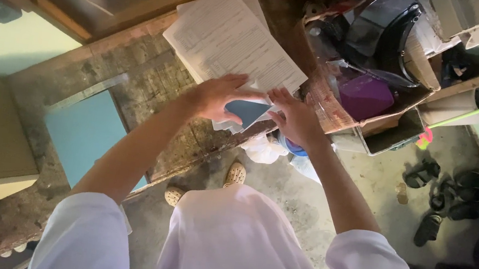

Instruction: Measuring and cutting blue paper covers using a metal ruler and a cutting blade on a workstation.

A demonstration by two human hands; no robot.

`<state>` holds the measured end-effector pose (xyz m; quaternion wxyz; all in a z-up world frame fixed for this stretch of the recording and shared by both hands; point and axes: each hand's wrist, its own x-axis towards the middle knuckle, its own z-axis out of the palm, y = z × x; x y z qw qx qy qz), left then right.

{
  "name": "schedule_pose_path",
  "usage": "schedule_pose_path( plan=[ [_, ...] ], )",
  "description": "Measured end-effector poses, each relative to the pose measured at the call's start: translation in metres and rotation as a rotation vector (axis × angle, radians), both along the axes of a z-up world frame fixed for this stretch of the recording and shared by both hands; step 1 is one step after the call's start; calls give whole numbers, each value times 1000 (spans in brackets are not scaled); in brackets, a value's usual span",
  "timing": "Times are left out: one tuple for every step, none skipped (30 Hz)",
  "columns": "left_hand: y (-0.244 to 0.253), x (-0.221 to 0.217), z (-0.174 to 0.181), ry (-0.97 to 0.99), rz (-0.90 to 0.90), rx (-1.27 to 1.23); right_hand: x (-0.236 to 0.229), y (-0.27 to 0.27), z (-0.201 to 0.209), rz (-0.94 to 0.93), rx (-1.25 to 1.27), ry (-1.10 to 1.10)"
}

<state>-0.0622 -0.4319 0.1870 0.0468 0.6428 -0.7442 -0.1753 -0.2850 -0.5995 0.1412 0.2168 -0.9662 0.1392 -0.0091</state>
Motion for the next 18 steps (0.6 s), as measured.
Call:
schedule_pose_path(
  plan=[
    [0,0,5,1,-3,0,-1,-1,-4,-3,0,1],
    [-1,0,9,15,-3,36,-1,-2,-7,-4,-12,0],
    [0,1,14,27,-1,72,-1,-3,-11,-3,-24,-4],
    [-2,3,10,26,-2,72,-2,-5,-17,-3,-25,-4],
    [-2,6,5,21,-26,46,-1,-7,-22,4,-31,1],
    [-3,9,1,16,-50,20,-1,-8,-28,12,-38,7],
    [-2,10,-3,16,-51,19,-1,-7,-23,11,-39,7],
    [-1,11,-6,61,-40,6,0,-6,-18,17,-29,-17],
    [-1,12,-9,106,-28,-7,0,-4,-13,24,-18,-42],
    [-2,11,-14,106,-29,-8,-1,-5,-13,24,-19,-41],
    [-3,11,-18,121,-45,-36,-1,-5,-13,25,-24,-41],
    [-4,11,-22,135,-61,-65,0,-5,-13,26,-29,-41],
    [-2,7,-21,135,-60,-64,0,-5,-13,27,-28,-41],
    [0,3,-20,64,-111,-127,0,-6,-13,26,-21,-52],
    [2,-2,-18,-5,-161,-191,-1,-6,-13,26,-14,-62],
    [1,0,-51,-3,-159,-190,-2,-5,-14,28,-13,-60],
    [-3,5,-82,1,-123,-192,-2,-6,-14,25,-3,-40],
    [-7,9,-113,6,-87,-195,-2,-7,-14,22,7,-20]
  ],
)
